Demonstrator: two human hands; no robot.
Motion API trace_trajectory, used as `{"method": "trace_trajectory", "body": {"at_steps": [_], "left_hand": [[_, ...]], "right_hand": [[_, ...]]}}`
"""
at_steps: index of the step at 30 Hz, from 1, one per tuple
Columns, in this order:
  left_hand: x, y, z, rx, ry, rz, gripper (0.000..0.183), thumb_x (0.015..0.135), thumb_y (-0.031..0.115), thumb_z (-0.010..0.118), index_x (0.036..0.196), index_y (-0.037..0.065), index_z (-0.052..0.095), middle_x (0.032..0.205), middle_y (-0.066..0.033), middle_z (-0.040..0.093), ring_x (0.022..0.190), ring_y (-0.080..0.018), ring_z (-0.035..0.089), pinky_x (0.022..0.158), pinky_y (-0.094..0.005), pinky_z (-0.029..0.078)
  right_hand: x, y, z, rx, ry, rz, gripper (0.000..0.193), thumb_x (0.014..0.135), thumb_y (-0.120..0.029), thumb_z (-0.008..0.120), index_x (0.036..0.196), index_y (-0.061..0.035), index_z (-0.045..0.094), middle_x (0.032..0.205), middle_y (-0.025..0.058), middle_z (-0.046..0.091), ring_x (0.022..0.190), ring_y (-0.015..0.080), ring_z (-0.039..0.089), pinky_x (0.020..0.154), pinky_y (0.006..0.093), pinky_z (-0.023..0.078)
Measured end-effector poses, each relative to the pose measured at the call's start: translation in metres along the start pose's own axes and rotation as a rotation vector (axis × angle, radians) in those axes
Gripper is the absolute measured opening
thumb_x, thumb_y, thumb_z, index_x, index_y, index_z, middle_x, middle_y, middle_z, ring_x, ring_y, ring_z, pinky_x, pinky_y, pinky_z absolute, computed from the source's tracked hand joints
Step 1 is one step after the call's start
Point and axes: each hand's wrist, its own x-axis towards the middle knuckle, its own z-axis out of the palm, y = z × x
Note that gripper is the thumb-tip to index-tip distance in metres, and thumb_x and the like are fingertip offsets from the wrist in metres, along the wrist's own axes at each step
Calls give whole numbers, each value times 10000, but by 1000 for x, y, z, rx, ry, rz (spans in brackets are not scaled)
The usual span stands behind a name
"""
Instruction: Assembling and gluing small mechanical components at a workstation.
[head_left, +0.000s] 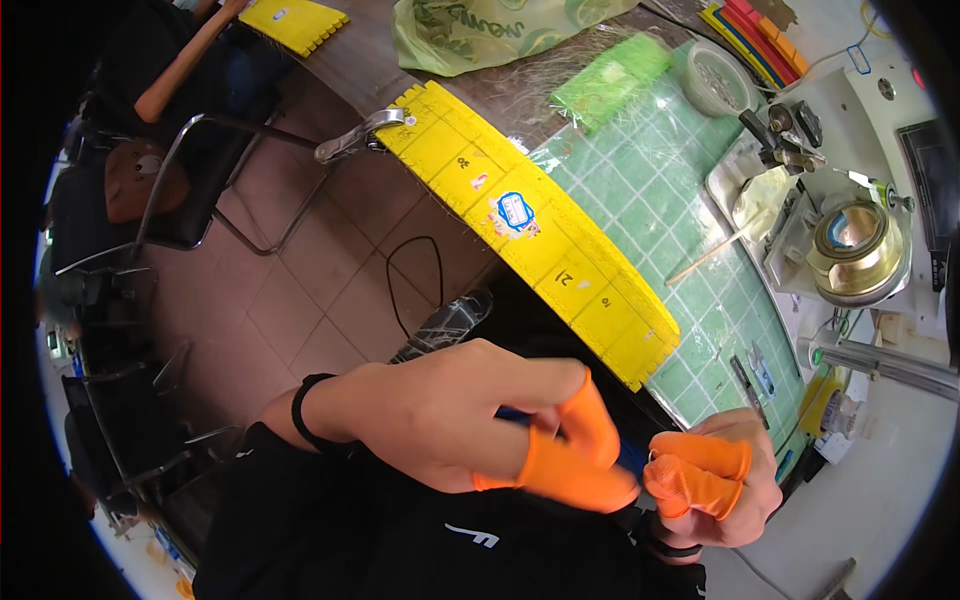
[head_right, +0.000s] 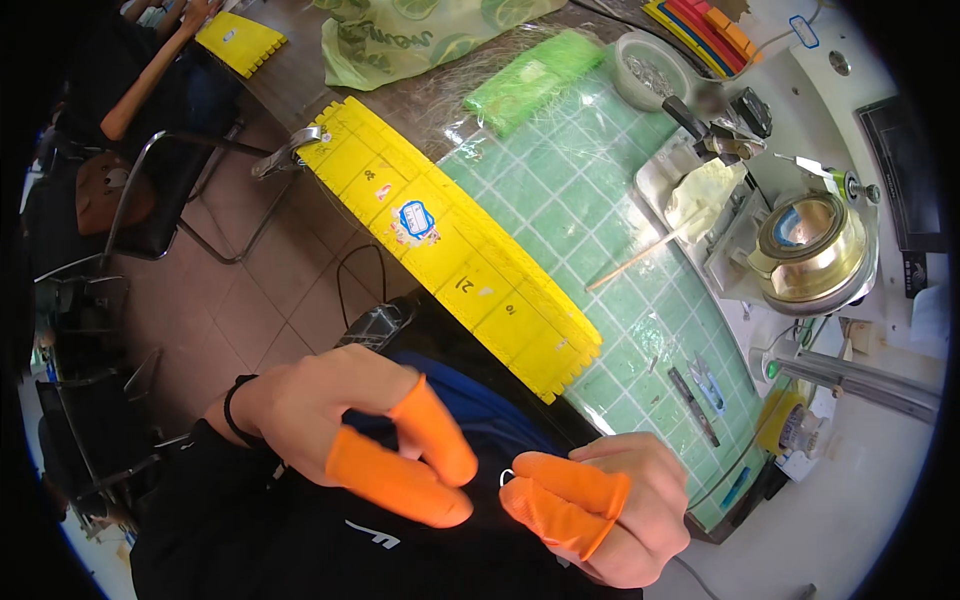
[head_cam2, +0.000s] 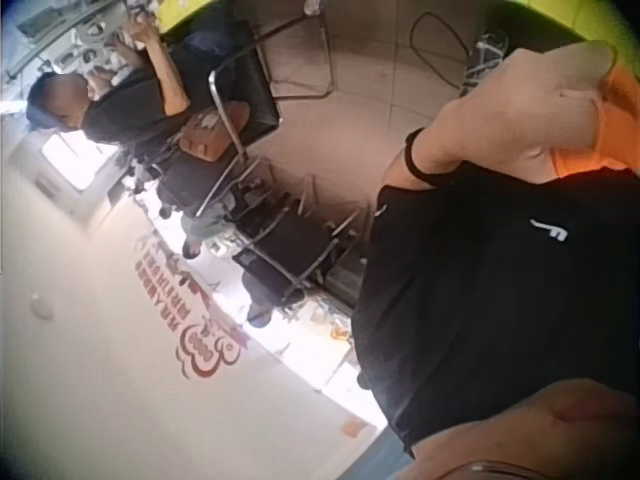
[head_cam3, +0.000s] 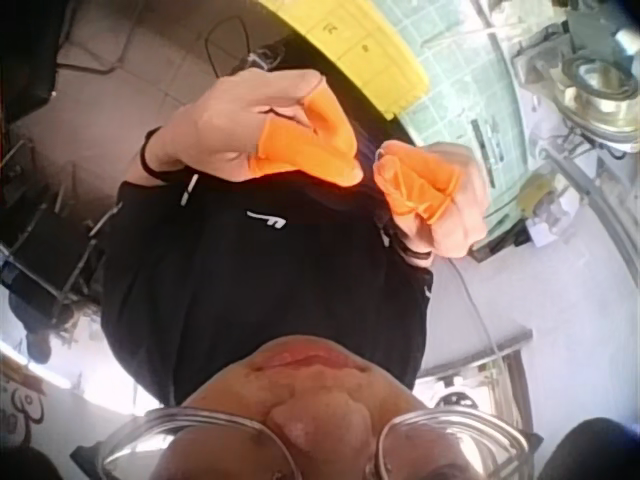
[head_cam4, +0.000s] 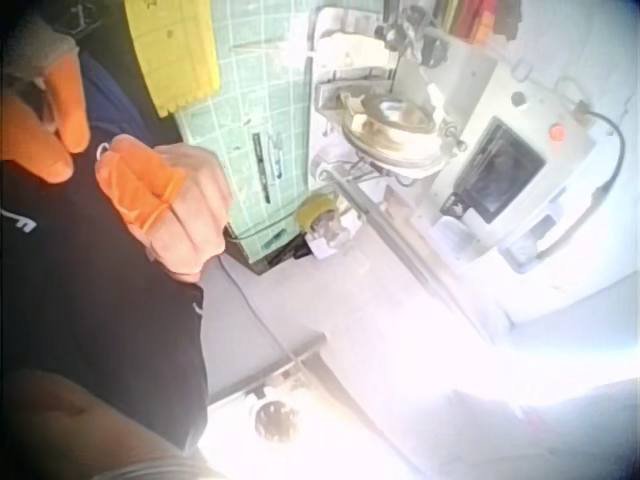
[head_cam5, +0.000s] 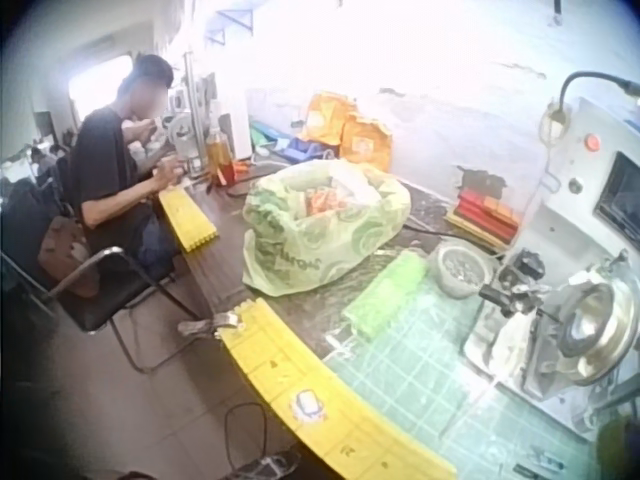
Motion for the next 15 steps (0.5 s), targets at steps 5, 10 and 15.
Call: {"method": "trace_trajectory", "body": {"at_steps": [5,10,15], "left_hand": [[3,-5,9,63,127,-26,368,798,31,872,1139,63,739,1023,-50,752,828,-186,722,711,-259,544],[16,-9,15,52,160,73,364,790,14,874,1126,59,742,985,-69,764,844,-195,744,729,-269,565],[23,-4,13,145,156,97,302,777,-25,871,1053,32,761,944,-93,766,803,-203,746,711,-265,566]], "right_hand": [[5,-7,8,-43,-53,-48,237,752,-220,849,839,-35,731,810,108,723,608,220,616,542,348,483],[3,-5,2,-162,-27,-97,243,751,-226,836,859,-28,747,827,104,724,626,218,636,537,344,497],[9,-1,-6,-149,-103,-123,274,615,-80,873,872,-44,784,900,108,763,666,188,648,583,300,580]]}}
